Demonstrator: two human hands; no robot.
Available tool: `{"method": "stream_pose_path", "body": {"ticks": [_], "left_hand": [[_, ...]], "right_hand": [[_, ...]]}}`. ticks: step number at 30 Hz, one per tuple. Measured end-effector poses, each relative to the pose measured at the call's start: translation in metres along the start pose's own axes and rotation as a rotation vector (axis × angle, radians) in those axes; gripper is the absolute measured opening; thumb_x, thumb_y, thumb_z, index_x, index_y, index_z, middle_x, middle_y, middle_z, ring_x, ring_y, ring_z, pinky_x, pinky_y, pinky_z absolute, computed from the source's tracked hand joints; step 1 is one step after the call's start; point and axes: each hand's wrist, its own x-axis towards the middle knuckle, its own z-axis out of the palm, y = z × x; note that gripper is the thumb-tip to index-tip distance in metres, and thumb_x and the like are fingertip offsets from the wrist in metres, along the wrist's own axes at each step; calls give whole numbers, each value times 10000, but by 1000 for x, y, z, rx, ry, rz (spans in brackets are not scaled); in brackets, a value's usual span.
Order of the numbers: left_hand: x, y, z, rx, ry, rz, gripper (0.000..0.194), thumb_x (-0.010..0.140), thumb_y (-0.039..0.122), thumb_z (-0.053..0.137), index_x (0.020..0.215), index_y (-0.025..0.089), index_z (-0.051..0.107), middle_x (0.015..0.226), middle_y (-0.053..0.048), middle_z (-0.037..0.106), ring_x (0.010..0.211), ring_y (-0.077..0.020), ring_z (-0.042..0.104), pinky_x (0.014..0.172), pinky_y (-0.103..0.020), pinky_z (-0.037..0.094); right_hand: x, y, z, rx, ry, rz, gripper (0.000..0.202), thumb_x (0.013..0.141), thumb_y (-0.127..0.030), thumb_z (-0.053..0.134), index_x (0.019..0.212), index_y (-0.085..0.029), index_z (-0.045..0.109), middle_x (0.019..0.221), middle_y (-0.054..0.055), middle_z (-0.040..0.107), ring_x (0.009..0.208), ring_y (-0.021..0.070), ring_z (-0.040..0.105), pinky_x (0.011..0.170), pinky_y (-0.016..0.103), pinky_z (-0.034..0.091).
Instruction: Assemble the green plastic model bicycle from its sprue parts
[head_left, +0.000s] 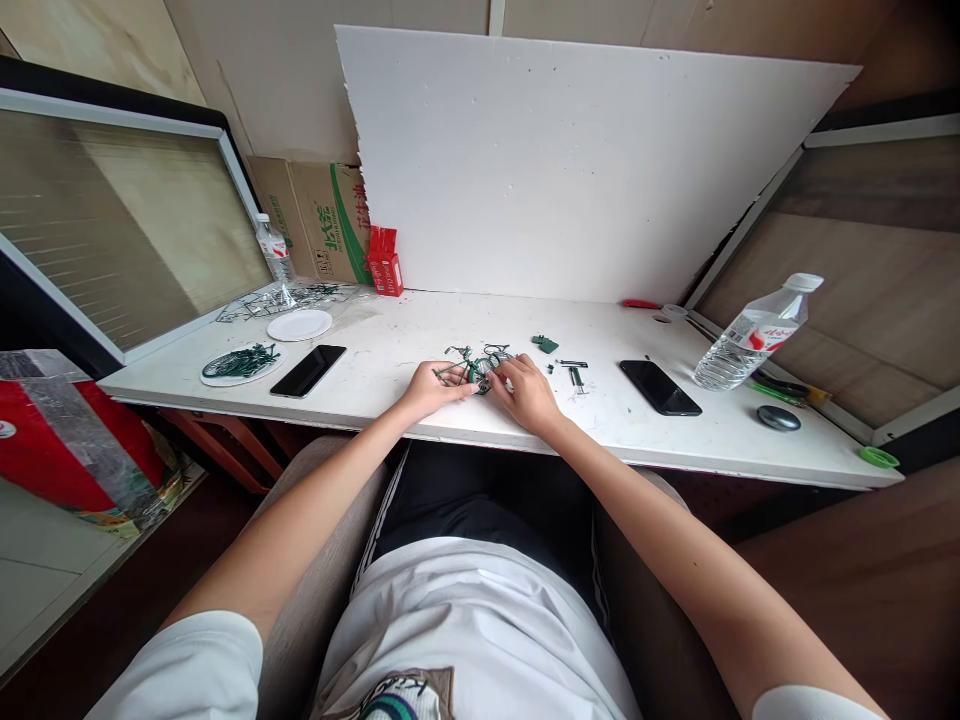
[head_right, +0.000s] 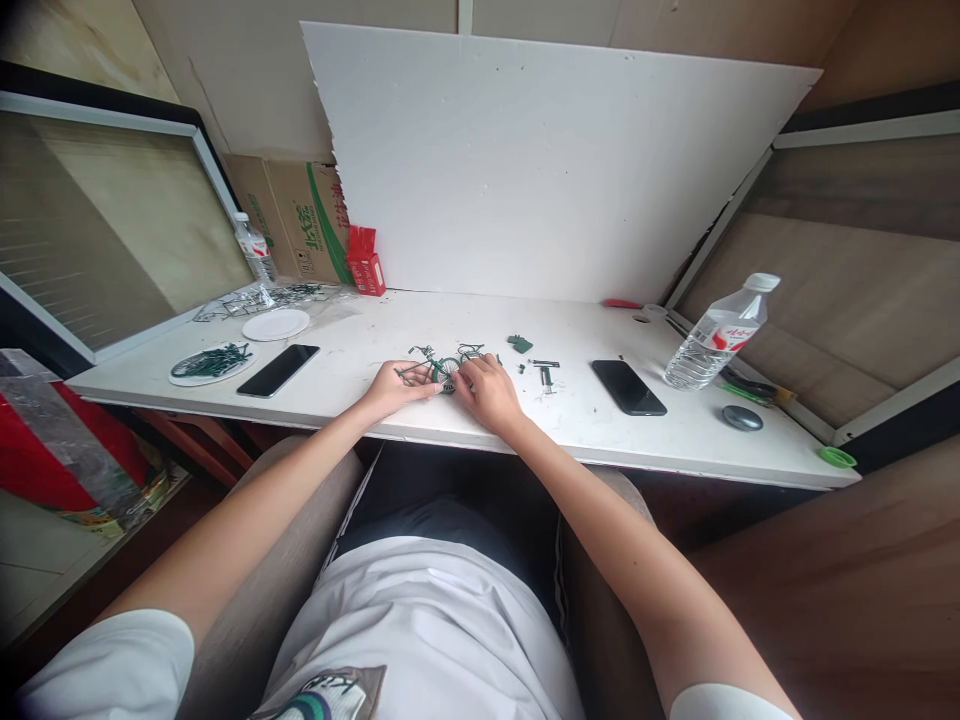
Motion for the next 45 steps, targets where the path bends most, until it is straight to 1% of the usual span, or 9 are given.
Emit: {"method": "stream_pose_path", "body": {"ticks": [3,6,10,13,16,25,33,40,45], "left_hand": [[0,0,0,-15,-5,2,447,615,413,991,883,132,769,864,-69,755,691,-157,673,687,-311,591],[1,-2,0,-34,-15,27,430,651,427,975,890,135,771,892,-80,763,718,-166,686,700,-312,592],[3,-3,-3,-34,-6,45,425,670,441,965,902,138,776,927,-91,777,709,-164,692,724,-315,591],[4,-4,-4,-31,6,53,444,666,451,965,918,137,780,958,-106,786,717,-170,700,728,-320,592],[4,-5,-4,-33,-2,57,447,671,454,962,930,136,783,966,-109,789,715,-170,701,723,-320,589],[3,-3,-4,-55,-29,40,434,678,435,965,936,133,791,970,-107,787,722,-171,702,716,-317,584],[4,-5,-5,-55,-37,40,442,688,450,959,954,135,798,997,-115,792,719,-167,700,725,-321,584],[3,-1,-4,-63,-37,35,438,675,431,967,934,132,779,928,-86,778,706,-155,687,753,-317,568],[2,1,-3,-91,-29,19,447,664,424,974,911,124,755,922,-84,765,712,-155,682,745,-316,562]], "right_hand": [[0,-1,-1,-18,-14,-7,415,1124,-418,437,760,-256,551,734,82,625,861,291,564,781,418,478],[0,0,-1,-18,37,37,406,1134,-434,391,829,-249,585,800,94,663,869,293,575,805,435,483],[-1,5,2,53,135,117,299,1124,-442,414,1169,-220,609,1034,128,722,973,312,623,870,475,511],[-2,9,4,169,112,131,427,1109,-436,457,1464,-199,450,1075,132,712,1027,312,659,894,481,540],[-3,11,5,258,62,116,537,1104,-402,461,1576,-194,312,1095,131,700,1042,301,673,896,473,556],[-3,13,7,299,63,124,475,1097,-372,459,1534,-213,362,1104,132,676,1043,290,667,895,461,564],[-4,14,9,255,80,117,439,1102,-366,460,1510,-227,378,1118,132,688,1030,289,680,865,450,568],[-3,9,5,252,104,112,380,1101,-366,470,1454,-236,416,1083,125,674,1066,310,667,910,483,564],[-1,6,2,180,148,56,289,1086,-321,486,1360,-229,477,1116,143,670,1079,327,633,940,514,542]]}}
